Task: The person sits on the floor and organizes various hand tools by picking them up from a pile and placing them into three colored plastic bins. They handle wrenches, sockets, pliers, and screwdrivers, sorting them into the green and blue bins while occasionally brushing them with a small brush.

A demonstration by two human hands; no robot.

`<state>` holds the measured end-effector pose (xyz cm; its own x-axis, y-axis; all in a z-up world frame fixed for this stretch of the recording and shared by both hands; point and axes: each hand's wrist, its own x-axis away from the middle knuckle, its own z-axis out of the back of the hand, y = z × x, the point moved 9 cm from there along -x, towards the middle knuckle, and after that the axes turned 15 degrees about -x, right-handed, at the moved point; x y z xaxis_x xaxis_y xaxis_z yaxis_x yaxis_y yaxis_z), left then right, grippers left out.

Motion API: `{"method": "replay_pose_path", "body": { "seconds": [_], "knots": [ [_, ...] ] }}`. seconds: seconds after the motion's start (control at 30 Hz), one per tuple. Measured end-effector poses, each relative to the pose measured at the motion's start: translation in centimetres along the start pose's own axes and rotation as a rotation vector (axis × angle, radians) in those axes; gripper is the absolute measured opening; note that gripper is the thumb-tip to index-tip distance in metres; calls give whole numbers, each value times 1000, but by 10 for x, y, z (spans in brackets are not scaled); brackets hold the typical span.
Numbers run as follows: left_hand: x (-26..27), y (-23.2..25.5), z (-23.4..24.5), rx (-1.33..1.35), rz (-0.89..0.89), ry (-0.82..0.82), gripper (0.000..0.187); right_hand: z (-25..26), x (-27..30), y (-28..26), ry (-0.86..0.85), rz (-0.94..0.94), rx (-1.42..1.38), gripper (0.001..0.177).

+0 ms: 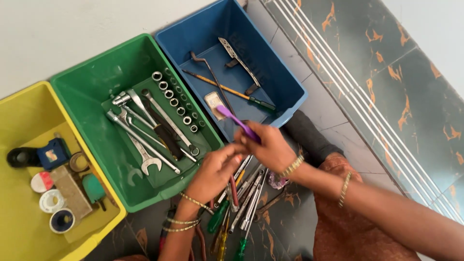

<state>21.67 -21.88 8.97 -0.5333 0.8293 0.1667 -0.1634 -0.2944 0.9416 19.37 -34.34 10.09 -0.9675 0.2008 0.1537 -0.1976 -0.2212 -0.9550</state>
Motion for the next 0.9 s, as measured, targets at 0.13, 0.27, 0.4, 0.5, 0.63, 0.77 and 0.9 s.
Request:
{"method": "replay_pose_path", "body": {
  "seconds": [0.13, 0.27, 0.4, 0.5, 0.63, 0.77, 0.9],
  "knots": [
    [31, 14, -1, -606, 62, -88, 25, -9, 24, 31, -136, -142, -124, 14],
    [52, -26, -24, -839, 264, -161, 22, -22, 41, 32, -327, -209, -18, 15],
    [50, -45, -59, -812, 183, 92, 49, -22, 63, -7, -442, 15, 214, 18],
    [65, -39, -73, -1006, 351, 499, 69, -17, 81, -23, -443, -15, 330, 20],
    [73, -63, -72, -1053, 599, 545, 62, -10, 110, -38, -389, -110, 367, 19],
    [75, -95, -69, -1038, 522, 644, 33, -21, 146, -71, -312, -11, 583, 20],
    [93, -123, -49, -849, 365, 841, 36, -44, 182, -93, -321, -128, 813, 21]
  ]
}}
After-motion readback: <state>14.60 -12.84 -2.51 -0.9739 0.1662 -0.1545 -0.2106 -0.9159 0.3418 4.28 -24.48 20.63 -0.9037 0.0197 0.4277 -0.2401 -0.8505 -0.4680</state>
